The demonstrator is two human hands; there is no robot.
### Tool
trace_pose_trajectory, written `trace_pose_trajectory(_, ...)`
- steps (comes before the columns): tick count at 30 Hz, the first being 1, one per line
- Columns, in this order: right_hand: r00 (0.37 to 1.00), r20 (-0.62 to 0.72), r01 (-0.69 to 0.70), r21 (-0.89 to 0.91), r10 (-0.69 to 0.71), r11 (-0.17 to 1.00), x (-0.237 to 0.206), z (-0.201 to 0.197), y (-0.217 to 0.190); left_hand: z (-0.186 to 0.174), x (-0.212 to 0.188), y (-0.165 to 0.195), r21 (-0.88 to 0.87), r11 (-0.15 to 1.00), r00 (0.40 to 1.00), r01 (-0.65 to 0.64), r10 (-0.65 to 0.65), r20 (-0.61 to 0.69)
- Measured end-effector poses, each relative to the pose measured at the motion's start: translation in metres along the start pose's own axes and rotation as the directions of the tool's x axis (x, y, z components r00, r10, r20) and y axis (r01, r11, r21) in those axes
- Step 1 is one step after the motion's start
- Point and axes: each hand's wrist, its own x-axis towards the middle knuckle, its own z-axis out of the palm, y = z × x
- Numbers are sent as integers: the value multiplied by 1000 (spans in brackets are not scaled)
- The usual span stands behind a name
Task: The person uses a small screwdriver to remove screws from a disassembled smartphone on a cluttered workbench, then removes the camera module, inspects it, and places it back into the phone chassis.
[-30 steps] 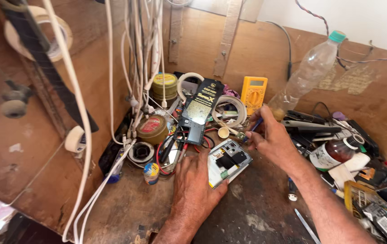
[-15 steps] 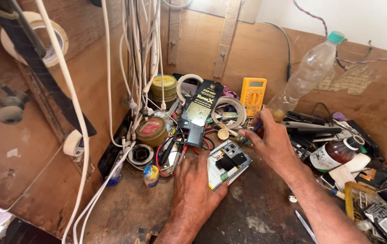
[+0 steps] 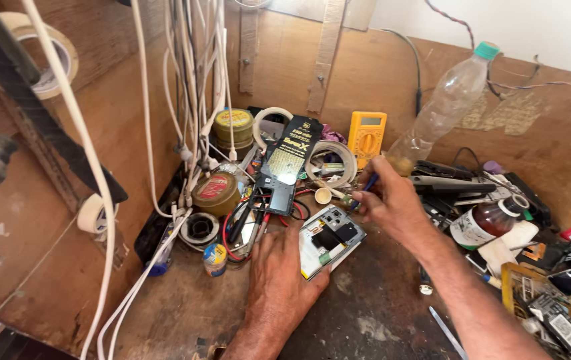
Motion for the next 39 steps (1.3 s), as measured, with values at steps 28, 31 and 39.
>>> trace_pose_trajectory(28, 938, -118, -331, -575, 325, 748, -57, -59, 42, 0, 4, 0, 19, 1000, 1000, -9, 9, -16)
trace_pose_trajectory(31, 946, -124, -312, -608, 300, 731, -56, -52, 46, -1, 3, 0, 17, 1000, 1000, -14, 15, -19)
trace_pose_trajectory(39, 926, -128, -347, -660, 355, 666, -54, -43, 46, -1, 3, 0, 24, 999, 999, -30, 31, -9)
